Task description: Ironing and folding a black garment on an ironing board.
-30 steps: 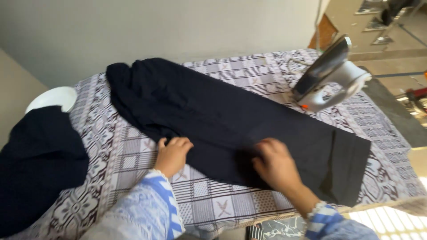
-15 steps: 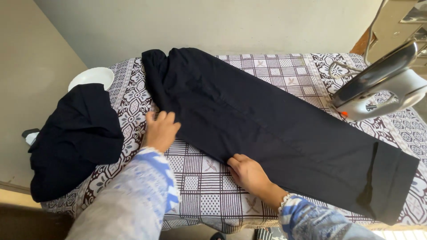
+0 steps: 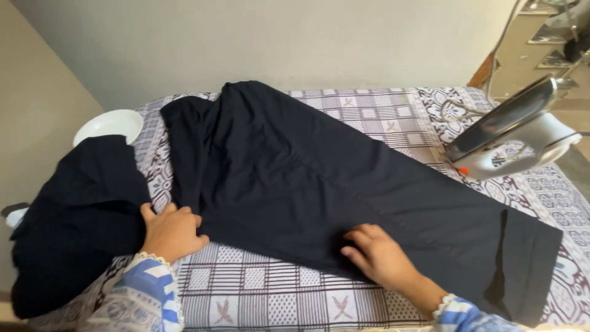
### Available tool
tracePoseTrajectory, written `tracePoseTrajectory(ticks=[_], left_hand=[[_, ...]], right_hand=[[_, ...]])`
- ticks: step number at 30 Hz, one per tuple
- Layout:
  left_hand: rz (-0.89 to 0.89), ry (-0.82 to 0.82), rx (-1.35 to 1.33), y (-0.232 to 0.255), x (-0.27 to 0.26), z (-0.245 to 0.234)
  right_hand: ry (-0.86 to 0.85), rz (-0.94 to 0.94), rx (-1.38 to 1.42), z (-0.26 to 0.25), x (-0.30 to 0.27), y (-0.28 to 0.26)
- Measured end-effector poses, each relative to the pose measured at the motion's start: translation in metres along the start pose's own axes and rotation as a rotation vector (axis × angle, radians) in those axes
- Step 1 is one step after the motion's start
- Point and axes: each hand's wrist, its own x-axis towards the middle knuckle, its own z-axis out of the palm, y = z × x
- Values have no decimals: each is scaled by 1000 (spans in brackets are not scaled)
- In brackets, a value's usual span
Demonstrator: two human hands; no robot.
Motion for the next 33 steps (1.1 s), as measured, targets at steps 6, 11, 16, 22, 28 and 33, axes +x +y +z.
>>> tracePoseTrajectory(ticks=[6,11,16,22,28,33], left_hand=[[399,339,-291,127,38,-37],[1058,366,-612,334,-4,-35],[1394,350,-647,471,-55,9],[1305,577,-483,526,-59,43],[1309,538,-476,547,-54,42],[1296,630,-522,542,-57,36]], right_hand=[[359,365,-310,-49,-65,117],[469,557,-707,-100,-126,157],[506,774,-833,-117,-212,225],[622,1286,-51,-139,-191,195],[452,1317,34,-140,-189,226],[412,1279,28,-135,-197,249]])
